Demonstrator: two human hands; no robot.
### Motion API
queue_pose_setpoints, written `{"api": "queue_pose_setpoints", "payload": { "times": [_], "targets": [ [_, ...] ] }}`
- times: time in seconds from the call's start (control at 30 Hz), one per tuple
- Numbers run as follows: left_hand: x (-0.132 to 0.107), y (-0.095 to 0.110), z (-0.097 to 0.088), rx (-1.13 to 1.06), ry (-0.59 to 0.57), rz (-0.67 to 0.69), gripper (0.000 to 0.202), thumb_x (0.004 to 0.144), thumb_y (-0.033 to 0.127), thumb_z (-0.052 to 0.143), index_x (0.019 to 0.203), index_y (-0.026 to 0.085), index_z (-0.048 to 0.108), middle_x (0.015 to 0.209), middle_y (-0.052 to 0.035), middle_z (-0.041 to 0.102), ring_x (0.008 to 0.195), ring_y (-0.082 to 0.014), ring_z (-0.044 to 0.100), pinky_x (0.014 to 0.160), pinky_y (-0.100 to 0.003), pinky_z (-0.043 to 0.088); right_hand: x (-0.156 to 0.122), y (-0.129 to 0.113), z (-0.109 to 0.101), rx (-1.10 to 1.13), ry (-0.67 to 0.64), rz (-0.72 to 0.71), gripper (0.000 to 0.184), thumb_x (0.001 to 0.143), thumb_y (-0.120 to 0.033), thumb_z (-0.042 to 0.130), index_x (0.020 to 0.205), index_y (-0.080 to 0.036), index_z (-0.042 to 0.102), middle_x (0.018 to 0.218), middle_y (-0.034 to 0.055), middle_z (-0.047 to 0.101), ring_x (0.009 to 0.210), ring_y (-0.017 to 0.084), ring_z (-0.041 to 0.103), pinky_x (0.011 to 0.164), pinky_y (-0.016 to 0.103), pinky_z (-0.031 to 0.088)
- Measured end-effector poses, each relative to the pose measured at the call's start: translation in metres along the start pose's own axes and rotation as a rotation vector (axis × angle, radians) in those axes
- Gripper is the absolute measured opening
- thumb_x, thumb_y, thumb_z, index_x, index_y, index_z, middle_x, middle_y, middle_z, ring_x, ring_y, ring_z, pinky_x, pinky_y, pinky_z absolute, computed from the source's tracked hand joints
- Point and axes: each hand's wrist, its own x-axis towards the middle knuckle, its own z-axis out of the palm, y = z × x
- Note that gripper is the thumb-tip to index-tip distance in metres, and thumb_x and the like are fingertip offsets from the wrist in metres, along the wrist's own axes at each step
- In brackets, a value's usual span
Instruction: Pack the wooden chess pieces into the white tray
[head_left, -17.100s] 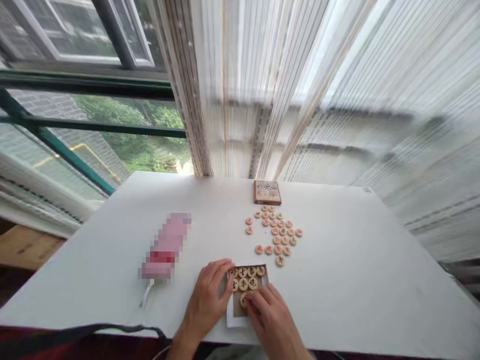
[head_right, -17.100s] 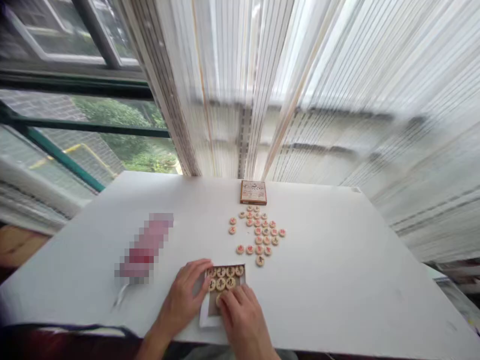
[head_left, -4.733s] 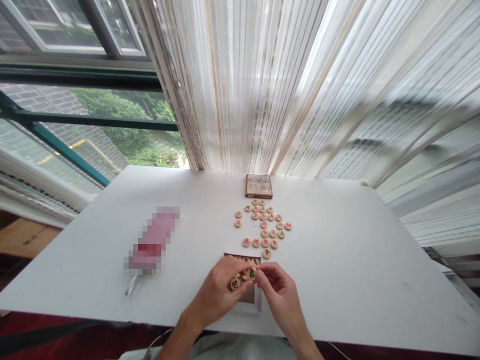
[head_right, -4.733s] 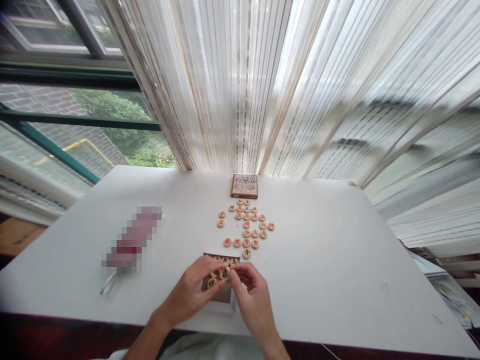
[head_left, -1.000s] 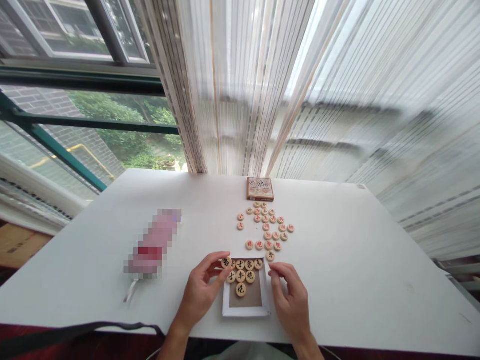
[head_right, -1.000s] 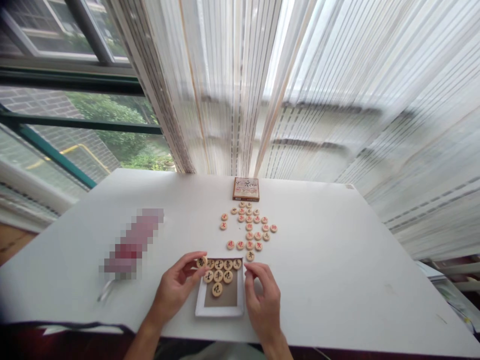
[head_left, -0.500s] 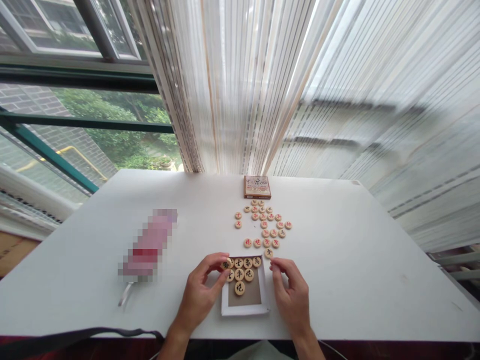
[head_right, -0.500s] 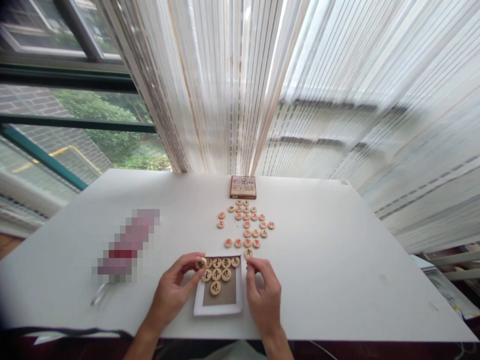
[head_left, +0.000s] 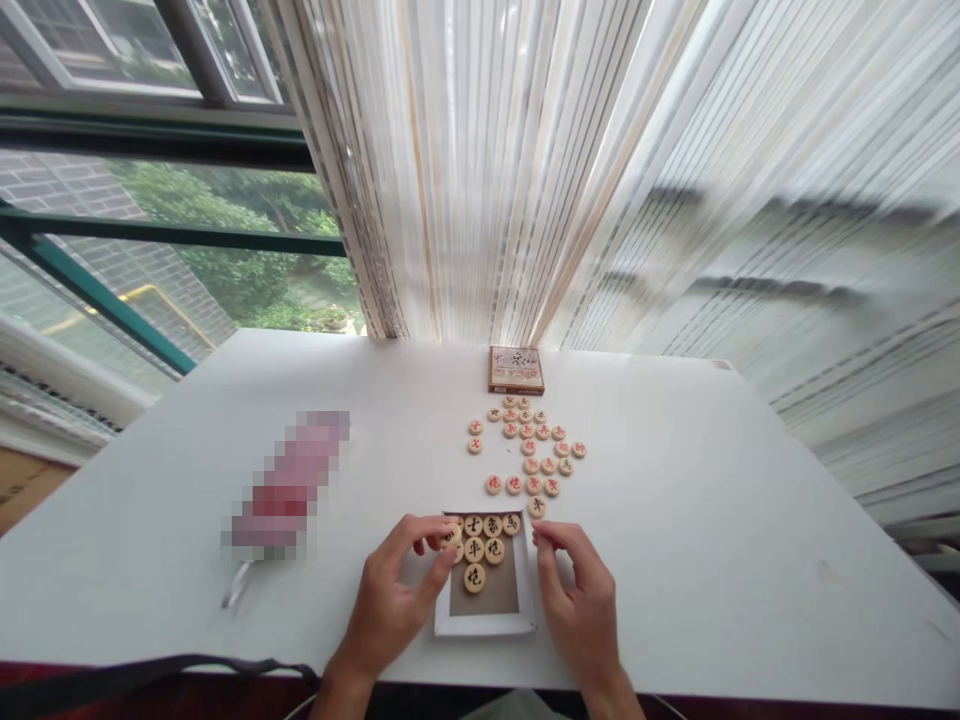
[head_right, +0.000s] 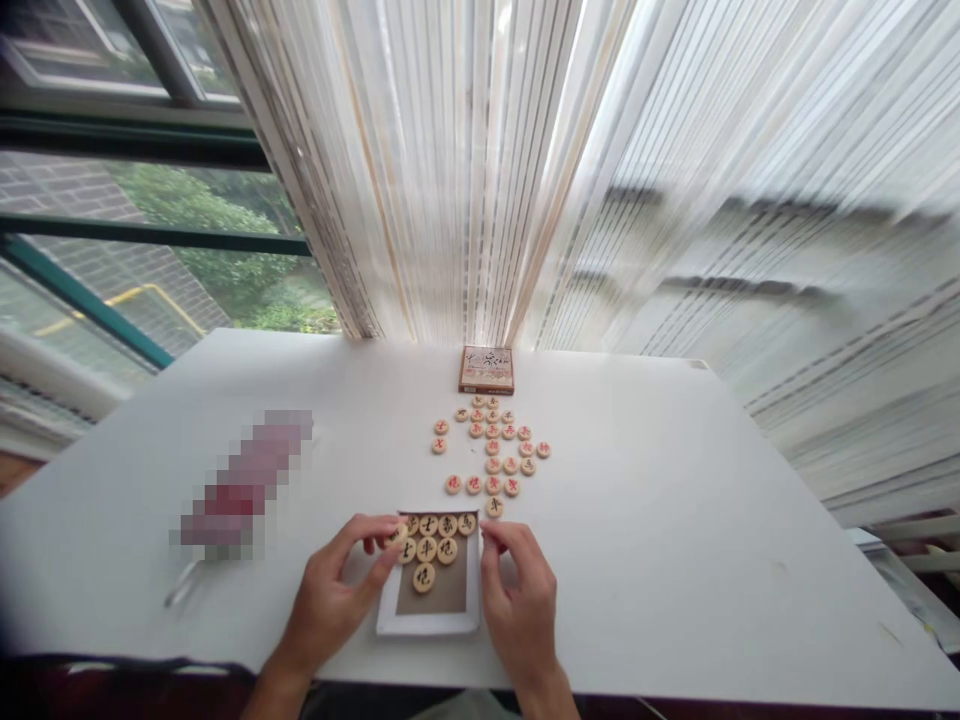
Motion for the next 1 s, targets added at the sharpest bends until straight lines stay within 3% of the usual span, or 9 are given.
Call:
{"api": "queue_pose_setpoints", "payload": {
  "times": [0.13, 0.3, 0.5, 0.73, 0.9, 1.0],
  "targets": [
    [-0.003, 0.002, -0.006, 0.022, -0.031, 0.009, 0.018, 0.097, 0.019, 0.06, 0.114, 0.025, 0.064, 0.106, -0.0031, 0.07, 0.09, -0.0161, 0.066, 0.085, -0.028, 0.054, -0.002, -0.001, 0.001, 0.001, -0.015, -0.031, 0.017, 0.097, -0.014, 0.056, 0.106, -0.023, 0.068, 0.098, 0.0047, 0.069, 0.094, 0.019, 0.067, 0.084, 0.031, 0.055],
    [-0.013, 0.008, -0.016, 0.11, -0.154, 0.147, 0.027, 0.096, 0.012, 0.061, 0.119, 0.025, 0.064, 0.118, -0.0071, 0.069, 0.112, -0.0205, 0.064, 0.097, -0.034, 0.053, -0.003, -0.003, 0.002, 0.007, -0.043, -0.079, 0.02, 0.096, -0.011, 0.056, 0.108, -0.023, 0.068, 0.099, 0.0052, 0.069, 0.094, 0.019, 0.068, 0.084, 0.03, 0.056],
    [-0.022, 0.019, -0.023, 0.328, -0.233, 0.187, 0.022, 0.091, 0.012, 0.066, 0.109, 0.025, 0.063, 0.109, -0.0041, 0.074, 0.101, -0.022, 0.067, 0.087, -0.037, 0.052, -0.007, -0.003, 0.003, -0.003, -0.109, -0.126, 0.023, 0.095, -0.01, 0.055, 0.11, -0.023, 0.068, 0.098, 0.0067, 0.068, 0.091, 0.02, 0.068, 0.08, 0.031, 0.058],
    [-0.009, 0.029, -0.02, 0.458, -0.302, 0.166, 0.027, 0.086, 0.013, 0.07, 0.109, 0.024, 0.062, 0.101, -0.0033, 0.073, 0.088, -0.0226, 0.066, 0.078, -0.036, 0.048, -0.008, -0.004, 0.002, 0.016, -0.162, -0.12, 0.026, 0.095, -0.009, 0.054, 0.112, -0.024, 0.067, 0.099, 0.0074, 0.068, 0.092, 0.021, 0.067, 0.08, 0.034, 0.059],
    [-0.004, 0.032, -0.02, 0.517, -0.36, 0.165, 0.017, 0.087, 0.015, 0.07, 0.1, 0.024, 0.063, 0.098, -0.0007, 0.073, 0.09, -0.0219, 0.066, 0.079, -0.035, 0.045, -0.004, -0.014, -0.002, -0.066, -0.407, -0.283, 0.029, 0.091, -0.011, 0.061, 0.114, -0.026, 0.069, 0.112, 0.0076, 0.068, 0.116, 0.027, 0.058, 0.098, 0.044, 0.052],
    [-0.002, 0.035, -0.021, 0.552, -0.395, 0.168, 0.014, 0.087, 0.017, 0.072, 0.094, 0.024, 0.063, 0.097, 0.0001, 0.073, 0.088, -0.0216, 0.066, 0.078, -0.034, 0.044, -0.004, -0.018, -0.002, -0.178, -0.483, -0.344, 0.027, 0.091, -0.013, 0.062, 0.114, -0.027, 0.069, 0.119, 0.0062, 0.068, 0.12, 0.029, 0.054, 0.103, 0.05, 0.047]
  ]
}}
